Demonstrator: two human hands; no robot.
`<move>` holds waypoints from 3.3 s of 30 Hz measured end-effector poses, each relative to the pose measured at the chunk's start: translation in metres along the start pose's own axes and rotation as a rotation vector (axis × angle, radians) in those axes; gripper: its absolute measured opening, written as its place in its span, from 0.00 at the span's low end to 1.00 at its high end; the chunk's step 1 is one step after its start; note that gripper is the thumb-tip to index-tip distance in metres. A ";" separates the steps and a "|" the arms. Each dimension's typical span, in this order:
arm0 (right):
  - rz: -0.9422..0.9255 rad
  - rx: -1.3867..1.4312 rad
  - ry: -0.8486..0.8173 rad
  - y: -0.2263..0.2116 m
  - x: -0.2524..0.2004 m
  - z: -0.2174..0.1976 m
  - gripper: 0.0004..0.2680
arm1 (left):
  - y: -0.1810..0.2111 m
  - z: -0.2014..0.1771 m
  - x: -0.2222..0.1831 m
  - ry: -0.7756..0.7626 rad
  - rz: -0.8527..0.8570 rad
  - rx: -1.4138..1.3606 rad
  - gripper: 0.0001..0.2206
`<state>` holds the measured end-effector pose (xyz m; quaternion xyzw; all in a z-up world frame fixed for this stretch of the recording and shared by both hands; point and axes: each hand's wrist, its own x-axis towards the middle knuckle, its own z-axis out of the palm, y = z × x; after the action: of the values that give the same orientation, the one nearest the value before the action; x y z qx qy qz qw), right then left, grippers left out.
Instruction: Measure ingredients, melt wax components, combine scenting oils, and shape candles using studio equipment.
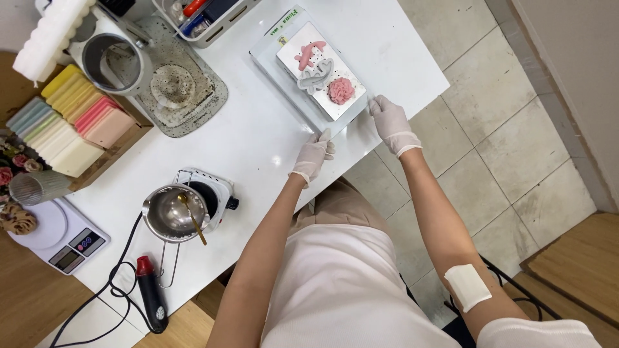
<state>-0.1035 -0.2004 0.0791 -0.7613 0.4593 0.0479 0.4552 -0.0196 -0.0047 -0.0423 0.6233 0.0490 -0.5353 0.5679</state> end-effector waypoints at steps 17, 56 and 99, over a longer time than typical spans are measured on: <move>-0.120 -0.042 -0.177 -0.001 -0.061 0.073 0.12 | 0.021 -0.083 -0.219 0.068 -0.056 -0.217 0.25; -0.542 -0.618 -0.609 -0.270 -0.161 0.234 0.19 | 0.003 -0.357 -0.353 0.400 -0.061 0.364 0.30; -1.057 -0.854 -0.227 -0.299 -0.142 0.255 0.12 | 0.005 -0.363 -0.347 0.459 0.063 0.490 0.28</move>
<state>0.1254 0.1297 0.1948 -0.9860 -0.0833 0.0757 0.1230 0.0594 0.4597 0.1321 0.8468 0.0266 -0.3590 0.3917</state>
